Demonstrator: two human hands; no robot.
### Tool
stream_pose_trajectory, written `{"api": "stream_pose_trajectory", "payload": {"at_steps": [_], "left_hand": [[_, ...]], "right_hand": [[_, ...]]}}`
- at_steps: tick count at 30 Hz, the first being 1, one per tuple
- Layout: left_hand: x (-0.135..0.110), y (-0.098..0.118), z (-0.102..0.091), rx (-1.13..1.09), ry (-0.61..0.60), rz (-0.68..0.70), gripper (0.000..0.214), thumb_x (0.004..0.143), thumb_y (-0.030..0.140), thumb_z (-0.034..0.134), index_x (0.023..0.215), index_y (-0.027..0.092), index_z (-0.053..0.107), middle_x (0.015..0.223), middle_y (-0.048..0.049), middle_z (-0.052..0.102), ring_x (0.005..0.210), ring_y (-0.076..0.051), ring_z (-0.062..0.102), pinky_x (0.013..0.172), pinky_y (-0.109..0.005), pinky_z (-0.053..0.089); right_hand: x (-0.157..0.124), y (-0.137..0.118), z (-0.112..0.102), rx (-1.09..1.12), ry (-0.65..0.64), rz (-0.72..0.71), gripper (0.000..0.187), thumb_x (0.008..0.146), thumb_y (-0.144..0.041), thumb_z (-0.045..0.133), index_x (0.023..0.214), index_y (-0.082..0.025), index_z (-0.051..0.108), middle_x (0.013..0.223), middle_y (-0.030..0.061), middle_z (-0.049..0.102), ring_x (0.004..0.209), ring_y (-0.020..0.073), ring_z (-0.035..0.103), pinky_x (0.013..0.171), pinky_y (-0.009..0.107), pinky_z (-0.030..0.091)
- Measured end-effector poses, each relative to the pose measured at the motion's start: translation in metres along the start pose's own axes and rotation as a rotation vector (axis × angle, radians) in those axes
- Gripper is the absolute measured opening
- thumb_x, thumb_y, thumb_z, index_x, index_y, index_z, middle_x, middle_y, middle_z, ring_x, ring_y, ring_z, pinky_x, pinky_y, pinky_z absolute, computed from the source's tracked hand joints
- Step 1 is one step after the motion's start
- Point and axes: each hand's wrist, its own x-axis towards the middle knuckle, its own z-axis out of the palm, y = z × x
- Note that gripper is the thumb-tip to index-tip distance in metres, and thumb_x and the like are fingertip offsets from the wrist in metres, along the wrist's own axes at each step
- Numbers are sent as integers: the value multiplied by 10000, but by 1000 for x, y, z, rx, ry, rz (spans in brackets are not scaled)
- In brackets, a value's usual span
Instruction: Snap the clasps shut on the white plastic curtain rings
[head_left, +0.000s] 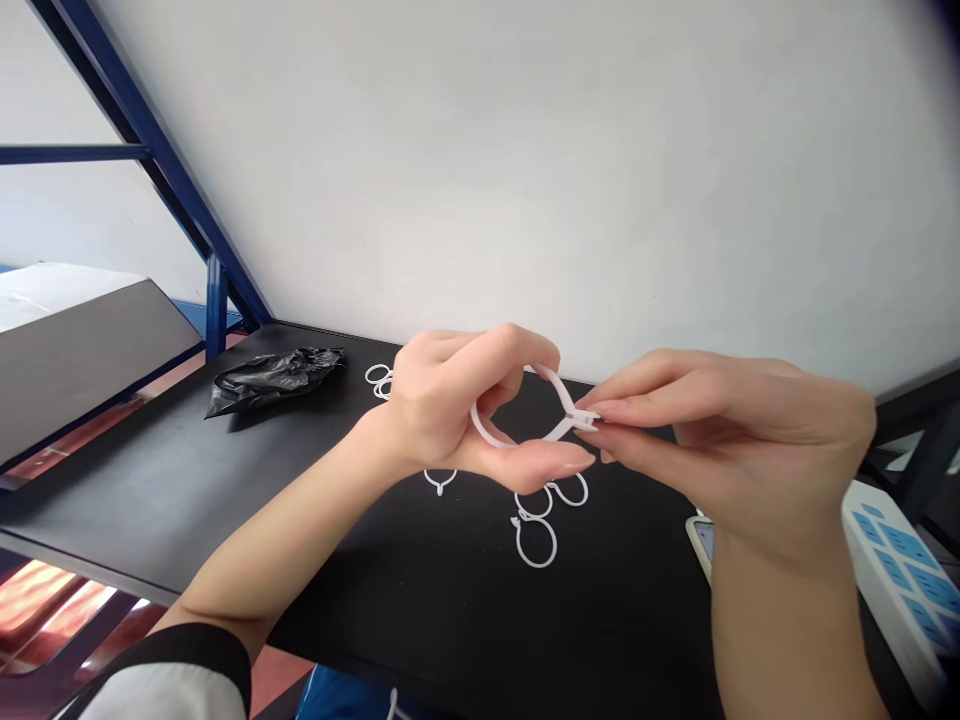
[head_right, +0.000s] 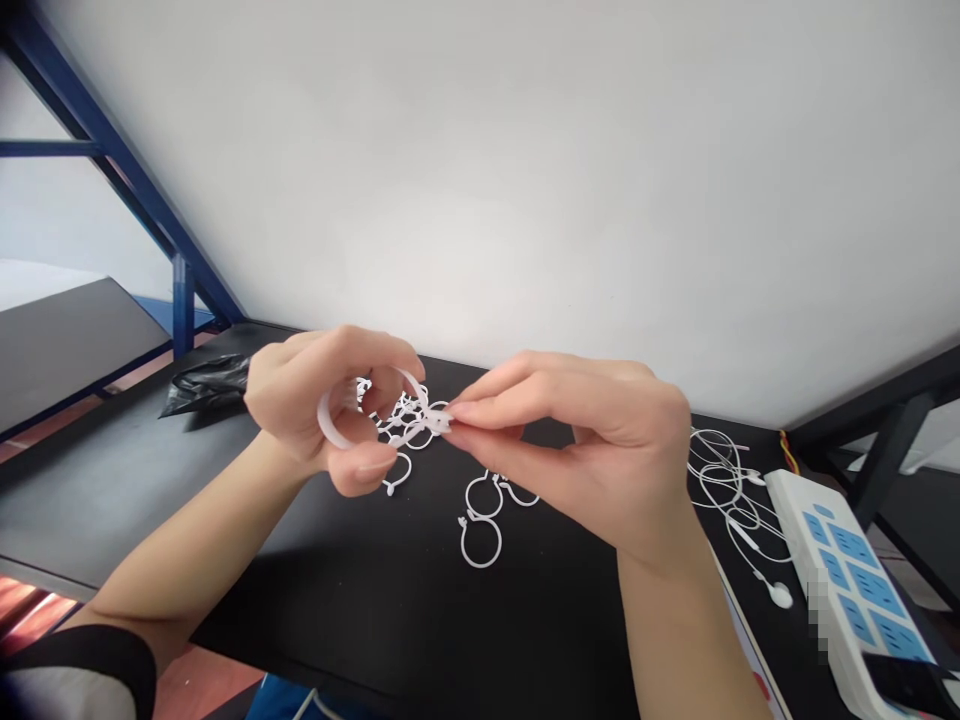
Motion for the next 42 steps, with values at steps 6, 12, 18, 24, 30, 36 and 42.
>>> {"api": "stream_pose_trajectory", "payload": {"at_steps": [6,12,18,24,30,36,42], "left_hand": [[2,3,-3,-1,-92,-13,318,887,507,530,777,209,552,448,87,363,359,-71,344,348,-242,319],[3,4,-3,28,-69,-2,276,876,468,547,769,214,552,440,89,357,353,-67,327,346,-238,302],[2,3,-1,31,-47,5,256,875,462,541,780,224,539,445,95,321,359,-67,301,344,-237,302],[2,3,-1,9,-34,28,251,864,452,567,796,214,526,455,98,330,356,-53,288,331,-226,269],[2,6,-2,25,-59,-27,259,871,458,530,764,223,528,446,95,326,359,-62,292,326,-231,286],[1,7,0,16,-15,-15,267,870,463,538,782,211,515,456,103,319,368,-50,298,346,-218,279],[0,7,-2,8,-28,-39,266,877,466,528,790,215,512,472,96,320,375,-57,297,353,-230,275]], "right_hand": [[1,-2,-4,-36,-22,-8,252,743,-71,761,833,-307,762,805,-22,759,597,142,677,438,267,528],[-1,-3,-4,-41,-8,-6,270,739,-62,758,845,-310,770,825,-22,760,561,132,658,420,270,517],[-1,-4,-4,-49,-4,-7,265,735,-59,759,825,-308,770,810,-24,760,577,136,668,433,269,519],[-1,-5,-4,-44,-5,-4,279,738,-54,758,845,-311,770,821,-26,759,570,136,663,423,276,505],[0,-6,-4,-49,-1,4,279,753,-82,753,861,-338,772,819,-25,760,563,150,663,412,293,507],[-1,-7,-3,-47,-4,-1,242,745,-63,754,821,-292,768,805,-12,754,575,133,657,422,263,512],[-1,-8,-2,-51,-1,-3,238,743,-57,757,809,-286,758,784,-16,746,580,125,649,430,254,519]]}}
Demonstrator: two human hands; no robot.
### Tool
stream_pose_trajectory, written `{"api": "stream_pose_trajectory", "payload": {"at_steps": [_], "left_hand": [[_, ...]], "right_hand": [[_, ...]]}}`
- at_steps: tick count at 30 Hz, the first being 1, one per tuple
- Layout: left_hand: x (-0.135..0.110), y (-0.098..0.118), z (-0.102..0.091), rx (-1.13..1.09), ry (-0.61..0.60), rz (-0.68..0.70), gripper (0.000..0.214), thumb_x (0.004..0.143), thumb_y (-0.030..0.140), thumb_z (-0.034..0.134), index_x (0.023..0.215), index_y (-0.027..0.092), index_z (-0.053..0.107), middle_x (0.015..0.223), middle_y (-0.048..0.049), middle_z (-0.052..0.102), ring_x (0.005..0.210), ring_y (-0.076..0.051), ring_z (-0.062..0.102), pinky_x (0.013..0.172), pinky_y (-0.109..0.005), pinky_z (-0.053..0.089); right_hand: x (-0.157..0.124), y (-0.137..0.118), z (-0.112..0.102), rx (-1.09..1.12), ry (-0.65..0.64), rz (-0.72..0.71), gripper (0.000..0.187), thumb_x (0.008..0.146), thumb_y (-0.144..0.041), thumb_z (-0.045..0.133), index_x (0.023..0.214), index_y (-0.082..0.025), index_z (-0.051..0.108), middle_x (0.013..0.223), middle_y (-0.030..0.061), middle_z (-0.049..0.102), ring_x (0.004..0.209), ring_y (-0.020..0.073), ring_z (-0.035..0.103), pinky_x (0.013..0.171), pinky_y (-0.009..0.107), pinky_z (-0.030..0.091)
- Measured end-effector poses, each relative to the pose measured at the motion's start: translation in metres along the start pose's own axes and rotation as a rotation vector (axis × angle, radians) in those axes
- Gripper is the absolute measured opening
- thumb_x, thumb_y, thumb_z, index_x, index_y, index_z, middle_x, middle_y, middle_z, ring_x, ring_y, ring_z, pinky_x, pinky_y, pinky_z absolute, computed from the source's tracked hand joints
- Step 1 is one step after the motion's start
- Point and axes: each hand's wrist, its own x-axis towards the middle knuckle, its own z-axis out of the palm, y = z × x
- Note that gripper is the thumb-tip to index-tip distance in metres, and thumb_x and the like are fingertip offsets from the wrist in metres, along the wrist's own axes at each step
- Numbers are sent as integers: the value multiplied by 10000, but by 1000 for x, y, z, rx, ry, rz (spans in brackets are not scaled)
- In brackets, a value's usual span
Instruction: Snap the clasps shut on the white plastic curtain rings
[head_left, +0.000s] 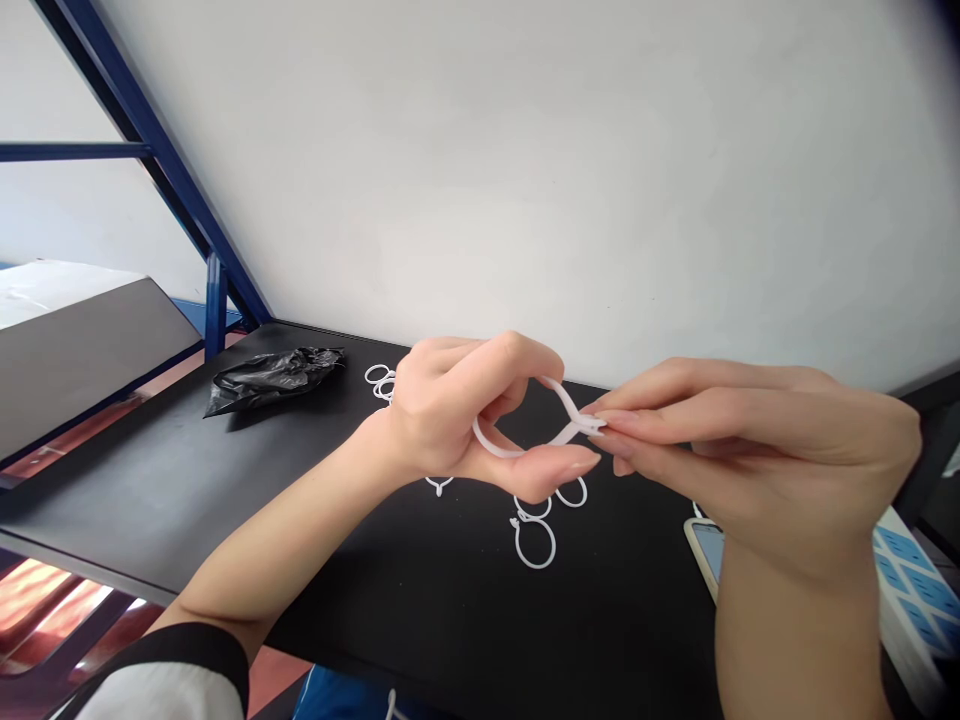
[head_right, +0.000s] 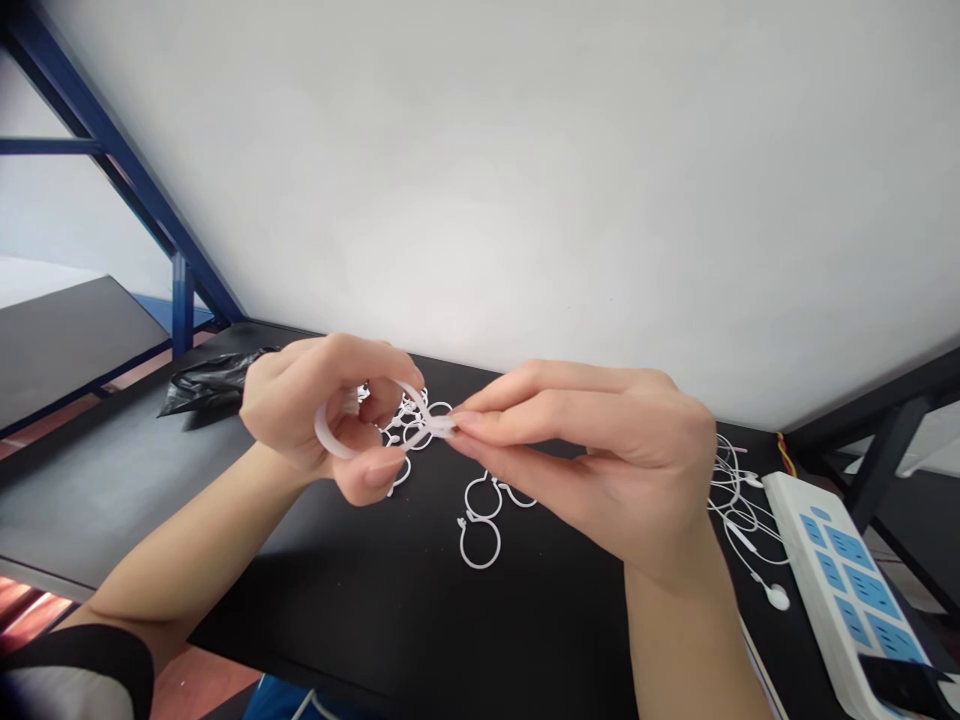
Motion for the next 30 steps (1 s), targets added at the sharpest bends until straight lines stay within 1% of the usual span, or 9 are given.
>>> {"api": "stream_pose_trajectory", "payload": {"at_steps": [2,7,16,26,30], "left_hand": [[0,-1,0,5,1,-2,270,877,471,524,788,216,514,470,95,318,375,-59,294,350,-232,276],[1,-4,3,-18,41,67,257,859,449,547,806,199,520,460,105,315,372,-40,270,335,-203,266],[0,-4,5,29,58,70,279,904,454,504,810,192,513,452,108,320,355,-38,286,344,-193,277],[1,-2,6,4,65,54,246,905,443,516,832,209,517,442,116,293,350,-51,284,336,-200,286],[2,-3,5,15,55,34,294,910,481,513,814,203,518,443,110,334,351,-47,292,338,-197,279]], "right_hand": [[0,-1,-1,-8,-4,-2,233,749,-61,753,804,-288,754,780,-17,745,572,126,645,426,255,518],[1,-3,-1,-19,-16,-17,209,745,-47,756,777,-253,736,795,-5,743,592,120,648,454,246,533],[4,-4,0,-8,-22,-63,181,783,-30,710,770,-210,721,762,6,723,567,105,628,452,233,522],[2,-5,1,-21,-17,-46,214,798,-20,686,798,-233,711,788,-6,724,551,103,616,419,238,493],[0,-1,3,-22,9,-59,197,773,-14,711,791,-210,712,804,-4,729,561,96,626,420,230,494]]}}
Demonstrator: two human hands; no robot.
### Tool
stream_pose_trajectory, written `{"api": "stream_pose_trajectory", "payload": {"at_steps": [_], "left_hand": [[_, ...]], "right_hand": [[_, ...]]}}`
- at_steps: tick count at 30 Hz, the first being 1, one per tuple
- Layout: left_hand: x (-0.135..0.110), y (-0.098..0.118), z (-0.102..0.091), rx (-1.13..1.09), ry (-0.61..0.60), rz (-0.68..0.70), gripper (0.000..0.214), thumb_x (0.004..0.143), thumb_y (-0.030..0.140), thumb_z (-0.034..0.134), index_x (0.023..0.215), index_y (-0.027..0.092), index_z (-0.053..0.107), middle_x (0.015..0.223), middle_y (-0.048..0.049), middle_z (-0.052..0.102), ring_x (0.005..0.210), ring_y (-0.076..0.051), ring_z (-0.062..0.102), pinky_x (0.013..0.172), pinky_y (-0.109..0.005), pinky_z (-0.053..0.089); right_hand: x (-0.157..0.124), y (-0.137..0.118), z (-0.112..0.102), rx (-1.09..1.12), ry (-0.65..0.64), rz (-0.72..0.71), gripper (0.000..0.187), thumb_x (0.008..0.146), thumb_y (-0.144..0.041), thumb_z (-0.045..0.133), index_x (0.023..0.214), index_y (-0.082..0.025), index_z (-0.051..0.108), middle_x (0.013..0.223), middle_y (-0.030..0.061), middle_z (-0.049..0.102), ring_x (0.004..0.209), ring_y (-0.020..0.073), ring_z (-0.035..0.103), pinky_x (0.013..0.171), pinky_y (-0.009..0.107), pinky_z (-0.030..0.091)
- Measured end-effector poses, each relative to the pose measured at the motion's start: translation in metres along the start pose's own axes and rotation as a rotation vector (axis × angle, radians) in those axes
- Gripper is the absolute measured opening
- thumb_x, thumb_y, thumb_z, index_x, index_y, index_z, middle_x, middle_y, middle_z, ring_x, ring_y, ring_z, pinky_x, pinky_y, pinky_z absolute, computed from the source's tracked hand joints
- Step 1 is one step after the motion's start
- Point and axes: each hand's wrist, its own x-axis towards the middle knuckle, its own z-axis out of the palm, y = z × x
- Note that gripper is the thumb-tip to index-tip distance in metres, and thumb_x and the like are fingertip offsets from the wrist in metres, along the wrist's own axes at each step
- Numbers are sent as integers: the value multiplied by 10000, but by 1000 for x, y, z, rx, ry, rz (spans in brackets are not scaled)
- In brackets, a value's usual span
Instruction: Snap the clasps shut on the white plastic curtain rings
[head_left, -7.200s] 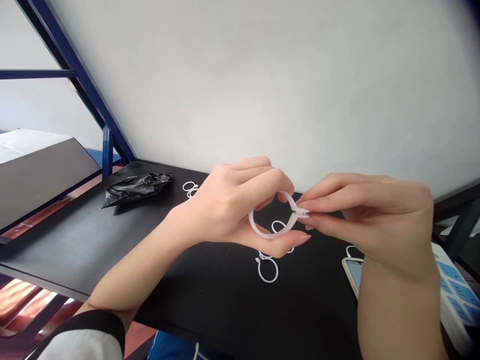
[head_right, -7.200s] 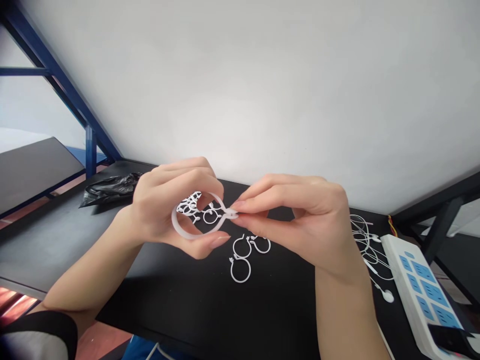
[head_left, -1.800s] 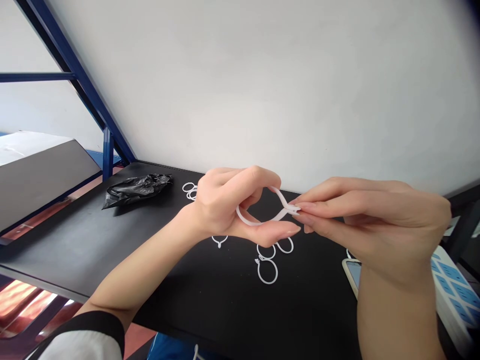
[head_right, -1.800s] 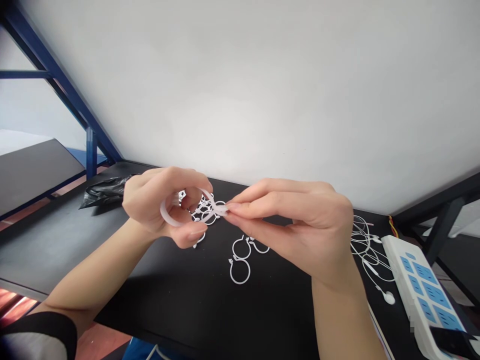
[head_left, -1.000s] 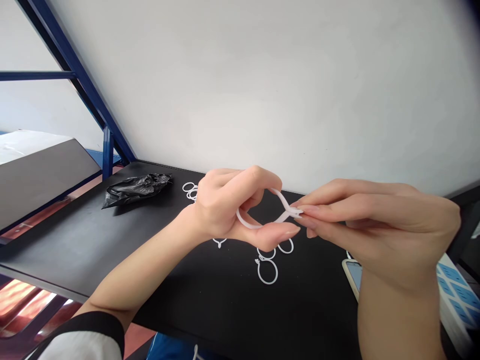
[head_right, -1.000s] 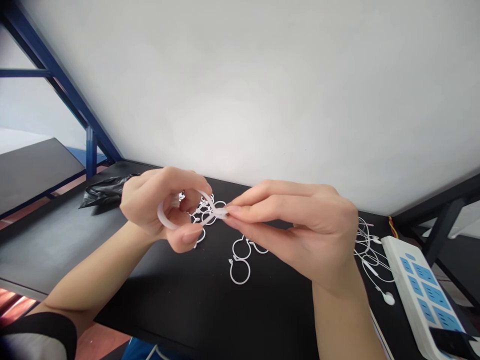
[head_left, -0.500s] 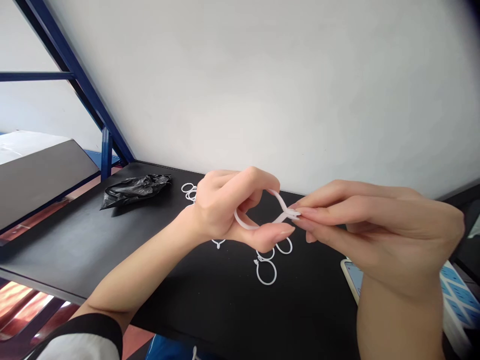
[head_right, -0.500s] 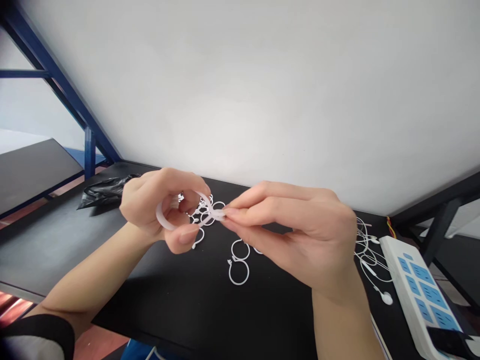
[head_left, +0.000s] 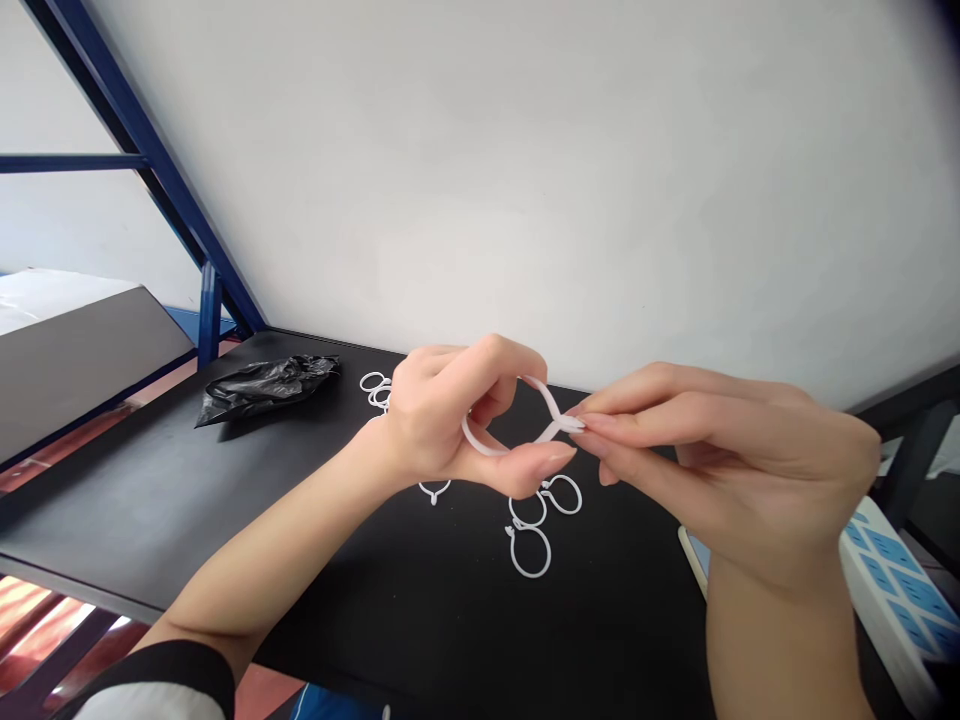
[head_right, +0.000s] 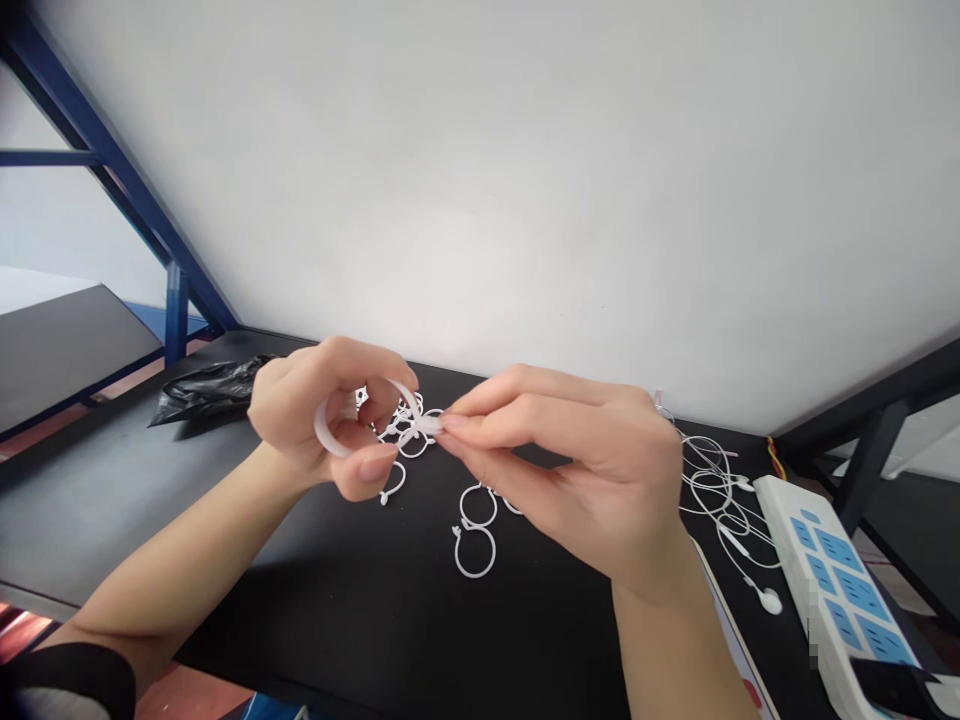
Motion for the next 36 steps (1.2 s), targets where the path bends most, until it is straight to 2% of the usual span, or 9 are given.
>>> {"api": "stream_pose_trajectory", "payload": {"at_steps": [6,12,20,23,27,30,33,36], "left_hand": [[0,-5,-1,-20,-75,-54,400,915,550,501,797,170,537,464,85,429,379,-40,360,374,-172,323],[0,-9,3,-98,-106,-134,430,883,588,551,844,160,537,490,91,441,401,-29,398,390,-150,304],[-4,-11,8,-295,-224,-292,347,794,357,752,969,182,509,584,95,459,505,-49,459,479,-164,397],[-4,-13,8,-311,-296,-344,349,788,307,764,990,192,503,669,73,497,576,-53,476,531,-168,426],[-3,-18,7,-274,-442,-453,256,857,340,688,981,199,514,751,46,550,644,-60,502,576,-170,445],[-2,-26,3,-256,-567,-534,233,872,356,653,996,210,522,787,37,561,674,-75,523,576,-177,453],[-5,-40,-1,-156,-817,-579,143,877,286,608,965,209,526,823,26,570,686,-92,532,584,-200,449],[-14,-57,-1,90,-1119,-612,42,887,203,516,925,191,530,930,-21,624,780,-130,573,656,-239,446]], "right_hand": [[-2,9,3,-17,42,17,207,772,-22,714,808,-226,721,825,-6,736,605,112,653,463,246,530],[-2,17,5,20,50,82,210,770,0,707,796,-208,695,792,-22,707,618,104,655,491,245,533],[-1,23,7,-91,94,139,141,799,-84,722,791,-218,680,768,-34,702,688,118,677,599,253,551],[-1,28,10,-113,77,201,79,835,-141,700,825,-219,689,765,-33,709,673,105,676,618,229,557],[-1,39,12,-21,28,322,55,871,-203,663,819,-206,680,711,-33,695,585,98,657,596,230,552],[-1,49,13,-63,-41,415,66,867,-240,656,822,-198,681,636,-35,660,559,112,639,578,244,516],[-2,58,12,-121,-246,559,127,884,-302,615,850,-207,691,633,-27,643,570,125,621,552,257,461],[-5,68,12,-157,-506,727,212,912,-377,549,970,-222,682,698,-4,660,648,152,637,583,277,454]]}}
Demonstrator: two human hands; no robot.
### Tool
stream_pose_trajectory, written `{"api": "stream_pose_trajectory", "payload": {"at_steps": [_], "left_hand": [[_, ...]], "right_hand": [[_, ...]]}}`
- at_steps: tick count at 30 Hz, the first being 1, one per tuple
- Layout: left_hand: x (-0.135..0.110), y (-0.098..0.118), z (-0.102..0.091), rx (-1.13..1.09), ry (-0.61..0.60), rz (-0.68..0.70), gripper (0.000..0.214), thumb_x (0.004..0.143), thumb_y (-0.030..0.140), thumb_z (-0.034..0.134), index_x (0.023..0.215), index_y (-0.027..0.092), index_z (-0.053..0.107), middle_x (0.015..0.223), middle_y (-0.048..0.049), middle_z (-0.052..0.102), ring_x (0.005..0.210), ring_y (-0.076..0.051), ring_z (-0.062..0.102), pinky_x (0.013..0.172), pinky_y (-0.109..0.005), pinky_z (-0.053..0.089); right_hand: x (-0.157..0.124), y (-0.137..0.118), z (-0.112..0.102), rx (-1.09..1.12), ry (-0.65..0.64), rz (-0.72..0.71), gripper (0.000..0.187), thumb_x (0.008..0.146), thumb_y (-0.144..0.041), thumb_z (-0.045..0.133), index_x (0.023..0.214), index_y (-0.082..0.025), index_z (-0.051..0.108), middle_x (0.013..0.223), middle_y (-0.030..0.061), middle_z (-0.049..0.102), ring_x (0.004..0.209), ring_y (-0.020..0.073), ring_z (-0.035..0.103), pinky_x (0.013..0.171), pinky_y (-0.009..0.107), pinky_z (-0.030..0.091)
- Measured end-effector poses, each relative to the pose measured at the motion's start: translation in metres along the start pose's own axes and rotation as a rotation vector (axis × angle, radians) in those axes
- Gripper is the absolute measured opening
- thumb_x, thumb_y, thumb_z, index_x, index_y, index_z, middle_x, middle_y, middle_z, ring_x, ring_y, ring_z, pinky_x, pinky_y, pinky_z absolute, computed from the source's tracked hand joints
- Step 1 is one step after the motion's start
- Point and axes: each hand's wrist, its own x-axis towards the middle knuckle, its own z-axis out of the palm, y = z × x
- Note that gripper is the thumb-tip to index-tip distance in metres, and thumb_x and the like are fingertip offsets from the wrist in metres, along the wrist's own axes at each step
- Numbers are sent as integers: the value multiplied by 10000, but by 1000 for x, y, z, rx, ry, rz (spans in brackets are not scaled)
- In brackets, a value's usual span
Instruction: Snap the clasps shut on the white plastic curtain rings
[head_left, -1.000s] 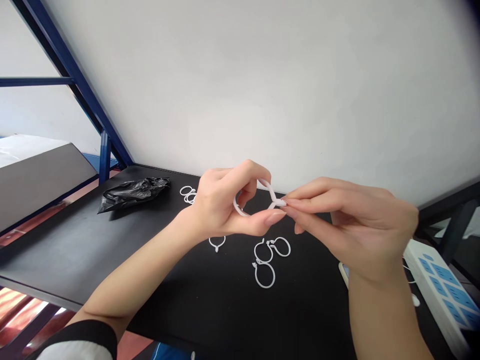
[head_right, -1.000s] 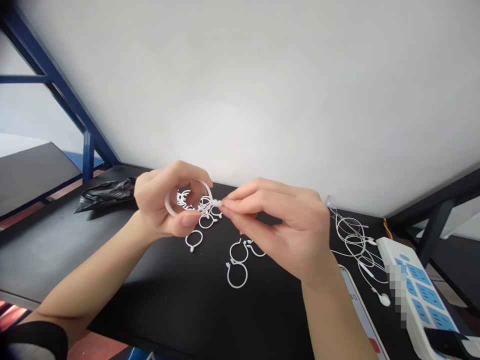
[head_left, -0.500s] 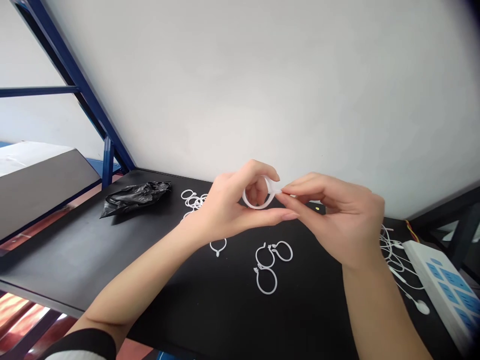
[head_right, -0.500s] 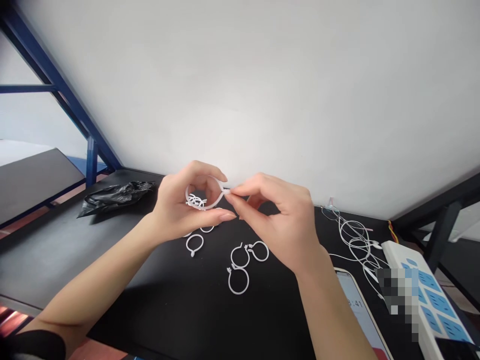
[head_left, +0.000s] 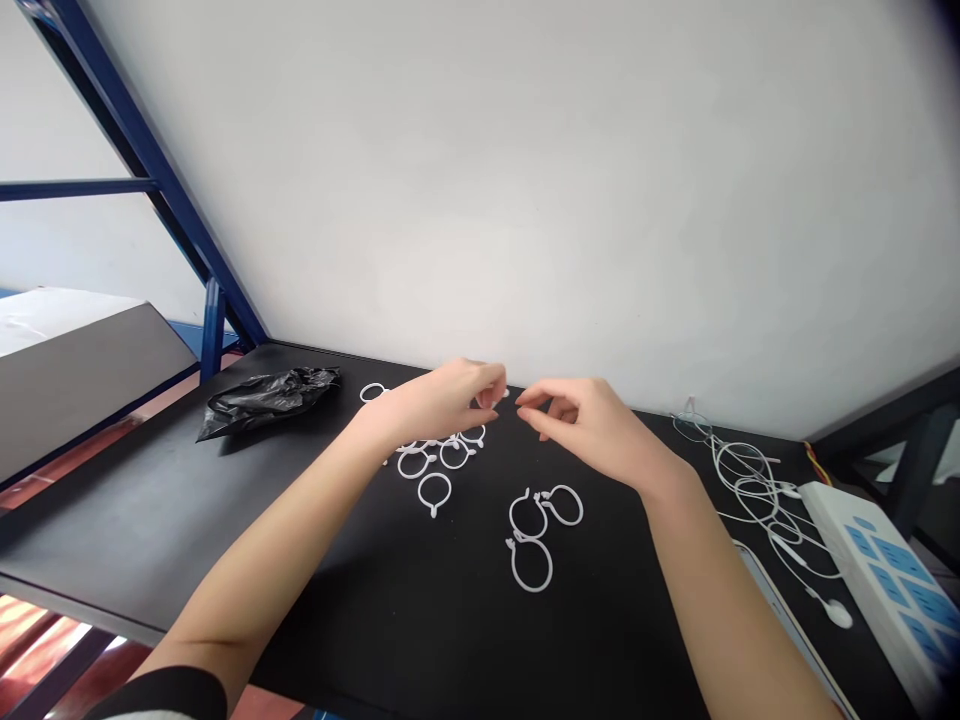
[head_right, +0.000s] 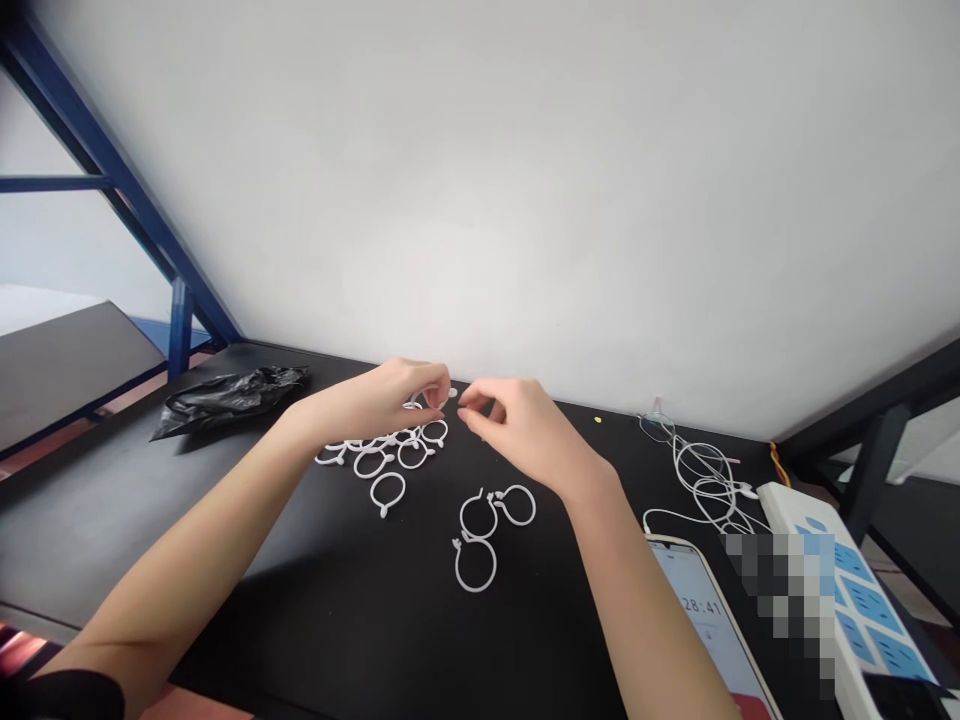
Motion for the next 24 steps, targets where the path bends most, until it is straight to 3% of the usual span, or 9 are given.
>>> {"api": "stream_pose_trajectory", "payload": {"at_steps": [5,12,17,24], "left_hand": [[9,-23,14,144,-197,-178,168,871,142,431,882,168,596,899,-64,659,729,-164,586,620,-267,409],[15,-33,17,169,-381,-357,331,836,155,455,1130,194,601,1084,-103,675,740,-175,633,564,-250,435],[20,-42,23,172,-449,-396,299,776,135,508,1016,193,677,1068,-97,700,767,-187,650,641,-271,478],[22,-52,29,150,-446,-352,291,735,130,593,987,215,710,1079,-91,708,783,-181,659,697,-272,496]], "right_hand": [[13,25,11,-146,-365,223,379,835,-378,612,1175,-212,597,1025,62,699,836,191,660,656,287,488],[26,41,28,-230,-568,307,336,647,-264,743,968,-223,651,993,35,703,790,199,667,579,276,470],[29,35,43,-300,-622,356,237,599,-142,719,817,-209,658,897,39,698,754,218,667,527,280,451],[31,35,53,-312,-616,341,120,596,-64,645,623,-181,638,786,50,684,599,184,611,488,284,429]]}}
